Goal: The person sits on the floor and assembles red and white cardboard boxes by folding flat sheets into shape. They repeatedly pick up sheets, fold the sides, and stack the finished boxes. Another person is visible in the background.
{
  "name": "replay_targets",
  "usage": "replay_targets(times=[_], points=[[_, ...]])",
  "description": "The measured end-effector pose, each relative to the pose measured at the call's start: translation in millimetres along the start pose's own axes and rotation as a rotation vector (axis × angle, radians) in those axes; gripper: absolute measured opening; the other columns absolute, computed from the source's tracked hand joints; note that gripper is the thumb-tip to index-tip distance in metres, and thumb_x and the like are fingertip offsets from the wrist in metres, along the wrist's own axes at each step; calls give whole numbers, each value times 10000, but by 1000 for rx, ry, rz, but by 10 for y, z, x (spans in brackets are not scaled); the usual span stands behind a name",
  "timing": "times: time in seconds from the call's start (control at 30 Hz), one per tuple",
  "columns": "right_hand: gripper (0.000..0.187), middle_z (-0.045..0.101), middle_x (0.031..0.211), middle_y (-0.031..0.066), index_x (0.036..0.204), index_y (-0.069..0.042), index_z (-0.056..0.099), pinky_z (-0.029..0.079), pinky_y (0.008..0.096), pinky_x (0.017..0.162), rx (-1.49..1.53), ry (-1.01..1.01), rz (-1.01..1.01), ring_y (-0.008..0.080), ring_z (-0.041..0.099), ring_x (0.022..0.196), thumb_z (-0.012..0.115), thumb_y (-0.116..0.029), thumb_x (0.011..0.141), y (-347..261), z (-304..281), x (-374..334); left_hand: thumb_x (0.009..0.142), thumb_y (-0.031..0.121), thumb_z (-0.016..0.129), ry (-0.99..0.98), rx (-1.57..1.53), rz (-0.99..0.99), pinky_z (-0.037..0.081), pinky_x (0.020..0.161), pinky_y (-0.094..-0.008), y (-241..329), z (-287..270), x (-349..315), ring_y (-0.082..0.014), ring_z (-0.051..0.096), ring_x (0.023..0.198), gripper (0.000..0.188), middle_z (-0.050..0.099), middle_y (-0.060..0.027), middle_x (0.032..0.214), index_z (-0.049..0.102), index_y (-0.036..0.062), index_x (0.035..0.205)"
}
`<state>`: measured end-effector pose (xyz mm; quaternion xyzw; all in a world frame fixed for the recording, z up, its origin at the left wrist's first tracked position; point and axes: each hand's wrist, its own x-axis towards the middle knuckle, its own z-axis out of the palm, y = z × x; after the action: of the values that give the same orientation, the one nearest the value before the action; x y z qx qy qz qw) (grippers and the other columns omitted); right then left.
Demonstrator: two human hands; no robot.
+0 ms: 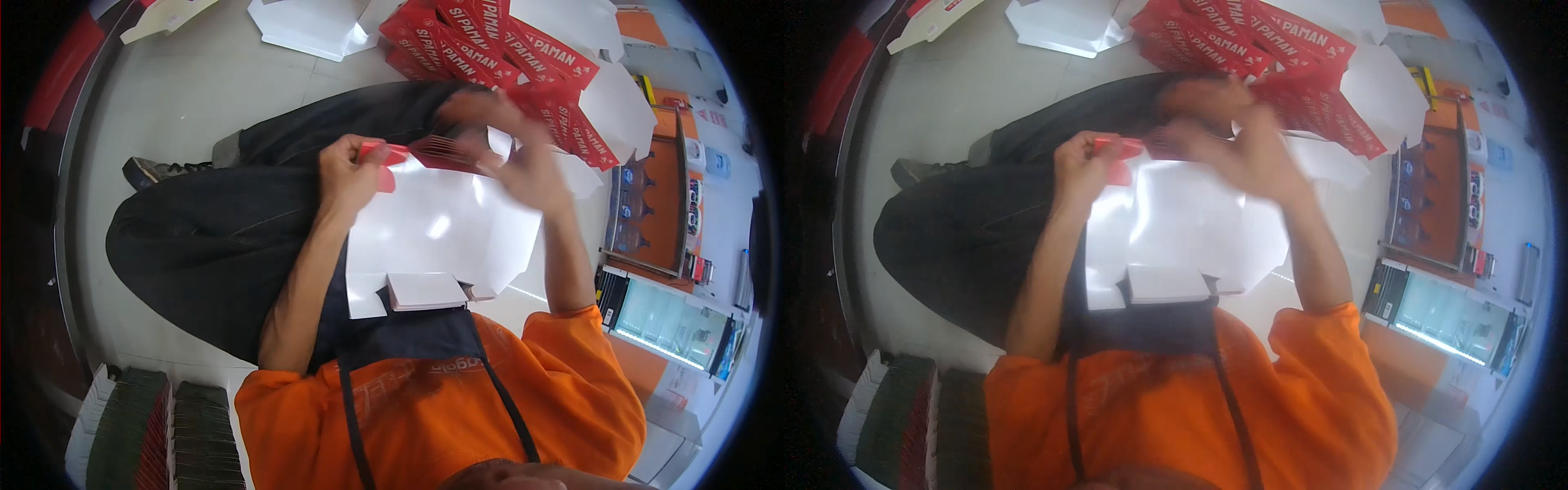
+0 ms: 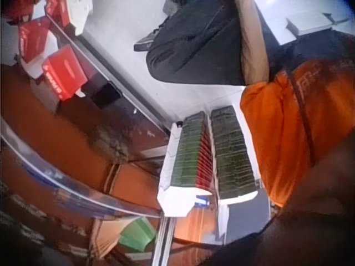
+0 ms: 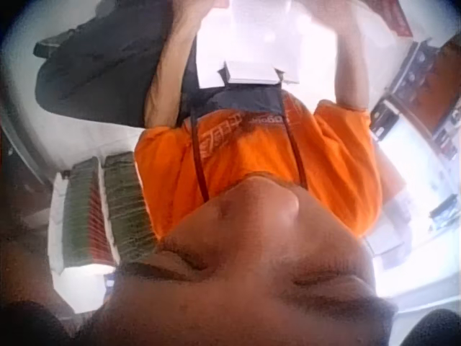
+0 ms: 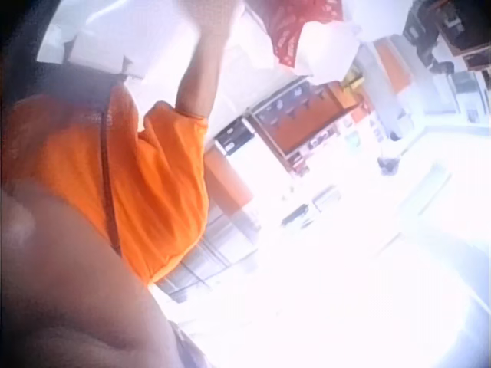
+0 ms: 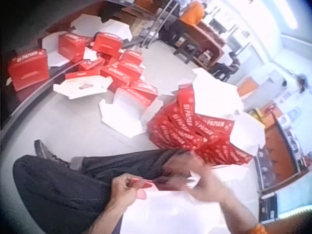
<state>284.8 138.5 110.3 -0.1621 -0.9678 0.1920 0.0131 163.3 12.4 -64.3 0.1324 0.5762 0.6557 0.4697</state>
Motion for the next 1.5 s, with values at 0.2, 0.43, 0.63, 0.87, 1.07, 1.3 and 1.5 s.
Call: replay_targets(times=[0.2, 0.43, 0.63, 0.87, 1.07, 1.3, 1.5], points=[[622, 588, 1303, 127, 1380, -63, 480, 493, 400, 982, -35, -120, 408, 269, 582, 1182, 737, -99, 815, 851, -317, -535, 898, 124, 652, -104, -65, -6, 505, 699, -257, 216, -127, 97, -124, 642, 784, 197, 692, -97, 916, 654, -35, 1014], [659, 563, 1257, 140, 1291, -36, 538, 380, 425, 1071, -64, -280, 486, 305, 503, 1230, 806, -96, 692, 798, -85, -296, 863, 126, 513, -386, -557, 145, 480, 899, -318, 268, -214, 36, -215, 629, 924, 394, 654, -146, 1006, 533, -27, 1226], [434, 584, 1154, 155, 1111, -10, 626, 313, 448, 1043, -243, -338, 333, 298, 500, 1165, 760, -192, 740, 819, -18, -461, 848, 54, 647, -365, 111, 355, 482, 901, -289, 274, -113, -14, -176, 621, 1012, 469, 657, -141, 1098, 485, -40, 1277], [351, 657, 916, 179, 1020, -27, 654, 360, 419, 972, -243, -278, 368, 338, 602, 929, 758, -223, 749, 761, 47, -572, 841, 68, 727, -109, 118, 232, 466, 846, -244, 161, -36, 5, -130, 631, 928, 283, 693, -80, 1011, 643, -32, 1093], [209, 654, 808, 78, 866, -84, 654, 371, 459, 931, -366, -153, 221, 236, 621, 878, 781, -186, 736, 757, 243, -636, 847, 83, 726, -48, 181, 229, 459, 846, -238, 144, -53, 48, -128, 624, 913, 301, 691, -85, 1010, 634, -49, 1101], [210, 602, 812, 30, 824, -97, 616, 394, 451, 920, -494, 190, 9, 189, 593, 889, 773, -104, 684, 694, 715, -1026, 847, 79, 719, -42, 179, 175, 454, 852, -244, 136, -36, 73, -138, 620, 919, 317, 686, -84, 1026, 630, -50, 1123], [221, 669, 1020, 67, 930, -76, 670, 349, 503, 1029, -541, 288, 135, 202, 609, 950, 749, -195, 761, 542, 897, -1108, 841, 90, 727, -23, 233, 116, 451, 848, -243, 167, -49, 81, -135, 612, 930, 331, 683, -84, 1042, 634, -42, 1130]])
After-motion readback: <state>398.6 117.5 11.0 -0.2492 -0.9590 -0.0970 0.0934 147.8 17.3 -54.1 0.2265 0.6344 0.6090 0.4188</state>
